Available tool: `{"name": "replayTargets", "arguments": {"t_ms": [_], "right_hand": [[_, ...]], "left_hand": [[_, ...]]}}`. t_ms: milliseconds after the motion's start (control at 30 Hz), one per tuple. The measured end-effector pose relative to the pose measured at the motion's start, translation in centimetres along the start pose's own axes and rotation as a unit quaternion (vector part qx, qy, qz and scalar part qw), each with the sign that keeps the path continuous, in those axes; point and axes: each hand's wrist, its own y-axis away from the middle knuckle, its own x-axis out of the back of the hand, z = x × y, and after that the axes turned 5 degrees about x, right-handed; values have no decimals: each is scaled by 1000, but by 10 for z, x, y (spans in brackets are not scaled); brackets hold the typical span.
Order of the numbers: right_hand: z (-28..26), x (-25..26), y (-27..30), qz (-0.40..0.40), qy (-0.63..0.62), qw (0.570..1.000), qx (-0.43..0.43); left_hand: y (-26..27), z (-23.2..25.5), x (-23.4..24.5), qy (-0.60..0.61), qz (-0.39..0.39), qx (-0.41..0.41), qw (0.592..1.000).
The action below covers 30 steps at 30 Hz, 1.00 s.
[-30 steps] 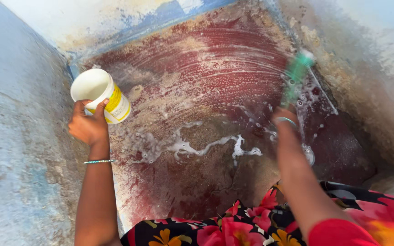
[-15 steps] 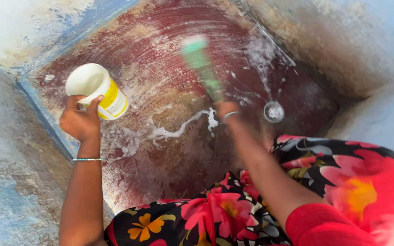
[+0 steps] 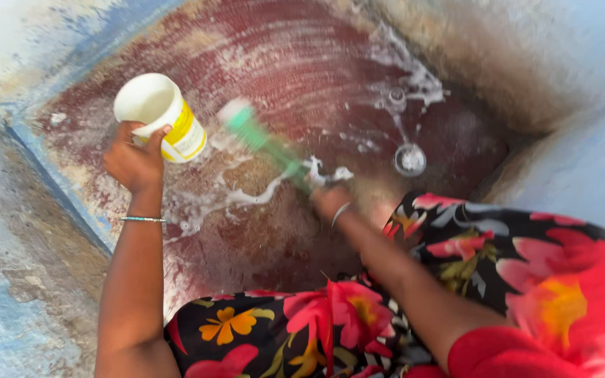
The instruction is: The person scrubs the floor using a brush and pours water from a cup to rinse the area.
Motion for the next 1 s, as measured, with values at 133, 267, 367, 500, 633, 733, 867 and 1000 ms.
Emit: {"name": "replayTargets", "arguments": {"t_ms": [133,267,367,500,633,733,867,1000], "right_hand": [[105,47,-16,241,-156,936,-201],[87,26,-1,194,-280,902,-267],[-11,-20,42,17,-51,996,-70],[-55,-5,59,-120,38,988,89],[30,26,6,-20,50,998,-33],[95,43,3,133,-110,961,-218],[37,3,10,118,-106,974,-163],[-91,-12,64,-89,-1,992,87]], "left_hand": [[2,-11,8,44,31,-61,997],[-5,-25,11,-47,18,-19,999],[-11,-26,12,-40,50,-38,997],[-16,-21,19,2,37,4,999],[-11,-24,34,-2,34,41,999],[-5,-34,42,-16,67,-4,998],[-11,-49,43,-71,62,30,995],[-24,-51,34,-61,100,14,993]]}}
